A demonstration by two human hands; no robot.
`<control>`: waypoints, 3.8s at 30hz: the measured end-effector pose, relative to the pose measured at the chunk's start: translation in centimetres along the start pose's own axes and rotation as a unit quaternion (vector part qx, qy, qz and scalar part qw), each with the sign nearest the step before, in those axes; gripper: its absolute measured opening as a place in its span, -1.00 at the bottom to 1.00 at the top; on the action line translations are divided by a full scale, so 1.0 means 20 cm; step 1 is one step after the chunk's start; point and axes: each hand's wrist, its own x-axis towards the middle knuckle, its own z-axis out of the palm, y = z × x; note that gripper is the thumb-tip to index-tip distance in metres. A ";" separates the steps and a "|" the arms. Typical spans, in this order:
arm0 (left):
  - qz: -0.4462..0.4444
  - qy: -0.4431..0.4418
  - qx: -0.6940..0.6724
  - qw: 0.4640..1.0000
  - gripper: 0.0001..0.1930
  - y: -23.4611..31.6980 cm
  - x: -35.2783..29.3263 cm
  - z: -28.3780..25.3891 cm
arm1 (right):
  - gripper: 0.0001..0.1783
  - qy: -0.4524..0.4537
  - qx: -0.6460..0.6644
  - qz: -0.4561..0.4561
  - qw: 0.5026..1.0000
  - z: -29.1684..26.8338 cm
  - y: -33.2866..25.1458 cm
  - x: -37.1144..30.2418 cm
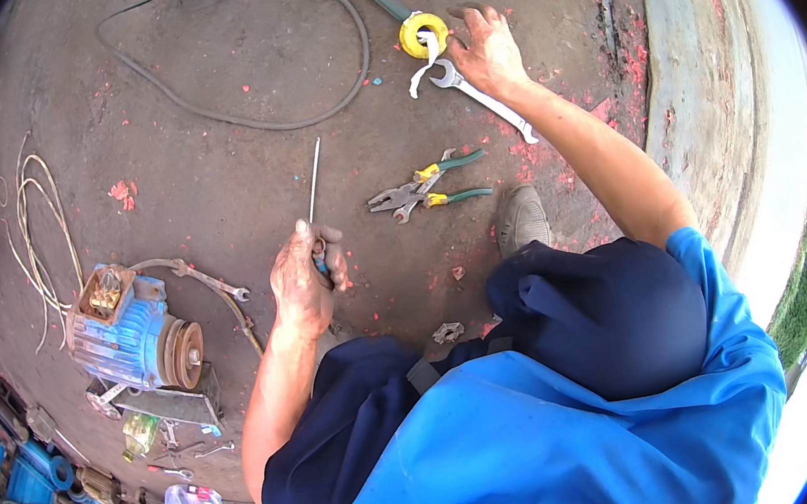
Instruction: The person uses pliers to strip and twist wires on a small cylindrical component, then wraps the connection with electrical tape. The work is performed on the floor in a workshop setting with tools and motor parts nearby.
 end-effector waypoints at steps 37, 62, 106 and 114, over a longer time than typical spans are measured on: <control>0.027 0.092 0.004 0.995 -0.59 0.03 0.07 -0.28 | -0.62 -0.269 -0.008 -0.135 0.954 -0.11 0.01 -0.61; -0.011 0.145 0.136 0.980 -0.73 -0.06 0.06 -0.15 | -0.73 -0.391 -0.076 -0.299 0.867 -0.03 -0.31 -0.80; 0.037 0.150 0.463 0.873 -0.74 -0.25 0.25 0.06 | -0.66 -0.401 0.525 0.341 0.669 -0.02 -0.24 -0.65; 0.032 0.010 0.256 0.966 -0.43 -0.23 0.31 0.08 | -0.62 -0.517 0.505 0.246 0.646 -0.22 -0.43 -0.67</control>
